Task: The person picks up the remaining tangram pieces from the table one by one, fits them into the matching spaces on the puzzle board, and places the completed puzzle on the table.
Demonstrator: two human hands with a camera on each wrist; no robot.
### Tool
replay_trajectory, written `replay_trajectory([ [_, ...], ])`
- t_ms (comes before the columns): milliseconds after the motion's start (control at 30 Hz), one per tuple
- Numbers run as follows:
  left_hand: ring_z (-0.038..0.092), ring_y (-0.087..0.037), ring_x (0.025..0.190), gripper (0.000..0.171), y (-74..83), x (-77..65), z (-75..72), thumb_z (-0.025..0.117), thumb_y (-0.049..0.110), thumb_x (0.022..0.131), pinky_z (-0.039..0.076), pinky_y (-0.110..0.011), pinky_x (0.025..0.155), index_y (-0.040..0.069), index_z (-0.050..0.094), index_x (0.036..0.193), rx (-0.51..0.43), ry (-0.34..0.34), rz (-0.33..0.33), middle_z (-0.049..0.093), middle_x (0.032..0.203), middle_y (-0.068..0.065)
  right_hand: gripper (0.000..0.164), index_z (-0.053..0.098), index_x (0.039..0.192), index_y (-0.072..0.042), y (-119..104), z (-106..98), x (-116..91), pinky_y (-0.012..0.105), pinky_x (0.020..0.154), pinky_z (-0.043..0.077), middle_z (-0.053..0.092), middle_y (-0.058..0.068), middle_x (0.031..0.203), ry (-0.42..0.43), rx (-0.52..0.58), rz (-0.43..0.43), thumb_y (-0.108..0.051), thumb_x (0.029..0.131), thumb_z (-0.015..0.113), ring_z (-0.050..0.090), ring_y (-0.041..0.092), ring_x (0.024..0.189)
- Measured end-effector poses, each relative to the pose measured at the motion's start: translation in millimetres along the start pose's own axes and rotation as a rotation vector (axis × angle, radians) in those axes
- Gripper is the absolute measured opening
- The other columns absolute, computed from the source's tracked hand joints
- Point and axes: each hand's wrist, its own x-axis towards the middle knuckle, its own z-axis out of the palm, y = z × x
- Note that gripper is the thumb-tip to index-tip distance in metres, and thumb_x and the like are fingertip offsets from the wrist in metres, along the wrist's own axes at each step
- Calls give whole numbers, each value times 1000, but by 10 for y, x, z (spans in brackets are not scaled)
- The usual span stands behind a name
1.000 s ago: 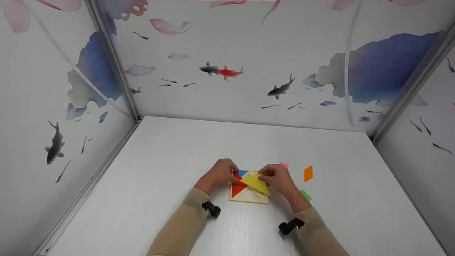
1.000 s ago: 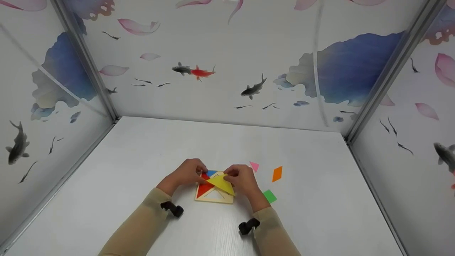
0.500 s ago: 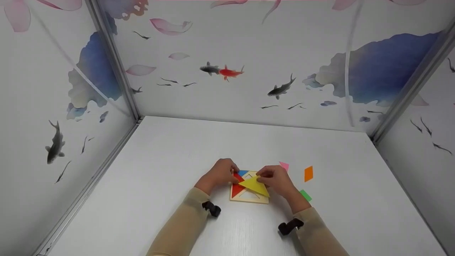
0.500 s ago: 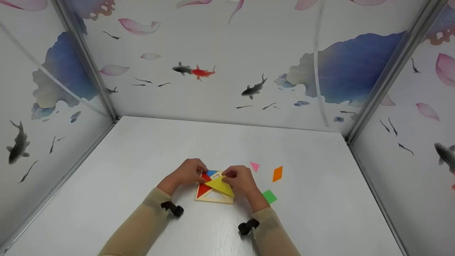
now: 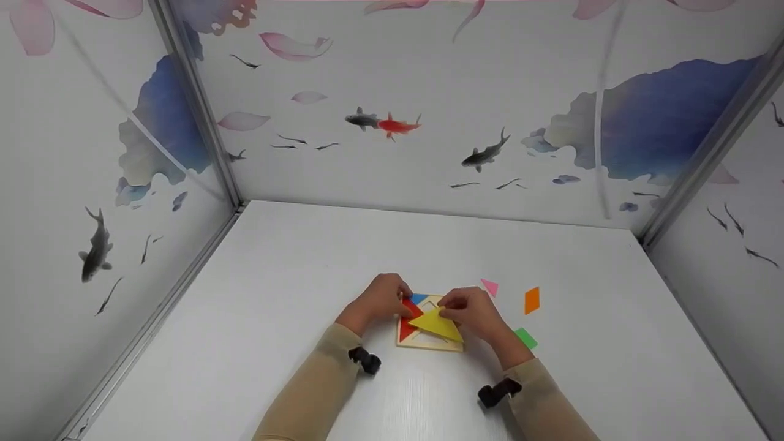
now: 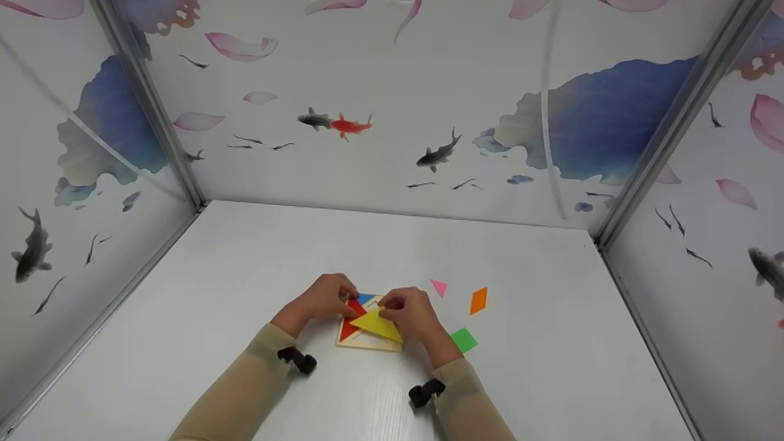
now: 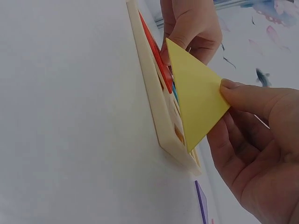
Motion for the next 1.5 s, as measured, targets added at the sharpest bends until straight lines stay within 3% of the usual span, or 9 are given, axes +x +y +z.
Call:
replay_trajectory([
  [867, 56, -20, 101, 38, 16, -9, -6, 90, 23, 86, 54, -38, 97, 8, 79, 119, 0, 8, 8, 66, 112, -2, 13, 83, 103, -17, -59, 35, -29, 28, 76, 58, 71, 0, 91, -41, -91, -41, -8, 93, 81, 62, 20, 83],
  [1500, 57, -21, 105, 40, 19, -11, -12, 90, 25, 86, 54, -39, 101, 11, 78, 121, -11, -10, -41, 65, 114, -1, 12, 83, 105, -16, -92, 70, -54, 32, 84, 60, 75, -2, 96, -81, -112, -73, -10, 95, 80, 64, 19, 86],
])
